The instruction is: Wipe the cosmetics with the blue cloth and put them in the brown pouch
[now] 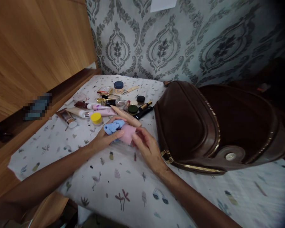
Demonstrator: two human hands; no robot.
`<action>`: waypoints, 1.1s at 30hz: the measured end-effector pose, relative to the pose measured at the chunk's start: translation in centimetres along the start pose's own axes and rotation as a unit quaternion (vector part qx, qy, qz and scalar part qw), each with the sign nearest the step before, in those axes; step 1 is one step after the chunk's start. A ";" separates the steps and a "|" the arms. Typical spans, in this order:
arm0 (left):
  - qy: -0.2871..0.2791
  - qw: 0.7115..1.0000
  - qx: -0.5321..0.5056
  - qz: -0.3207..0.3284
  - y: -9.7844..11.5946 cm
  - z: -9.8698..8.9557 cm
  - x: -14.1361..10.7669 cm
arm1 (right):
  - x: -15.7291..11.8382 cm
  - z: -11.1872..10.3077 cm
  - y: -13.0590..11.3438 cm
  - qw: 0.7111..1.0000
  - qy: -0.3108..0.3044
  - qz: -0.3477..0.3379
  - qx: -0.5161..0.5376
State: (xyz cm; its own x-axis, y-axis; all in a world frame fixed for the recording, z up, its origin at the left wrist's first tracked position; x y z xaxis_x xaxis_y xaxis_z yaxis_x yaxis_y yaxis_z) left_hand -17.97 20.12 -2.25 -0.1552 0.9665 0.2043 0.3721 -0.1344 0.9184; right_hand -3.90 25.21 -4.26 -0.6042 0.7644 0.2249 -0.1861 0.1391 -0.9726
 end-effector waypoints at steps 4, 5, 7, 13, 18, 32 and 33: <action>-0.007 1.000 -0.023 -0.002 0.5 0.3 -0.1 | -0.3 -0.4 -0.5 1.000 0.015 0.005 -0.011; -0.006 0.999 -0.032 -0.006 0.4 0.3 -0.2 | -0.3 -0.3 -0.7 1.000 0.016 -0.008 -0.010; 0.001 0.999 -0.045 -0.010 0.4 0.2 -0.1 | -0.3 0.0 -1.0 0.999 0.007 -0.039 -0.005; -0.006 0.999 0.031 0.027 1.5 0.1 -0.3 | -0.1 0.5 -0.3 1.000 -0.010 -0.024 0.011; -0.008 0.989 0.119 0.087 2.9 0.2 -0.8 | -0.4 1.2 0.5 0.995 -0.039 0.071 0.057; 0.010 0.843 0.377 0.384 5.7 2.8 -3.5 | 0.0 0.8 0.2 0.994 -0.025 0.071 0.083; 0.006 0.856 0.364 0.366 5.5 2.6 -3.2 | 0.0 0.9 0.2 0.994 -0.027 0.067 0.081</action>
State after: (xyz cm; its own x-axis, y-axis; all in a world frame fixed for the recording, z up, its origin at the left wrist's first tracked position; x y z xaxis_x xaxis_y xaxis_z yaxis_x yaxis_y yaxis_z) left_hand -13.00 16.83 1.25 0.3561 0.6791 0.6418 0.8452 -0.5271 0.0888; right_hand -4.64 24.63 -4.43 -0.6725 0.7331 0.1014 -0.2208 -0.0680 -0.9729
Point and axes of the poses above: each hand's wrist, its own x-axis towards the middle knuckle, its own z-axis out of the palm, y = z × x, the point moved 9 cm from there along x, towards the middle knuckle, and after that the axes turned 15 degrees about x, right-handed, at the moved point
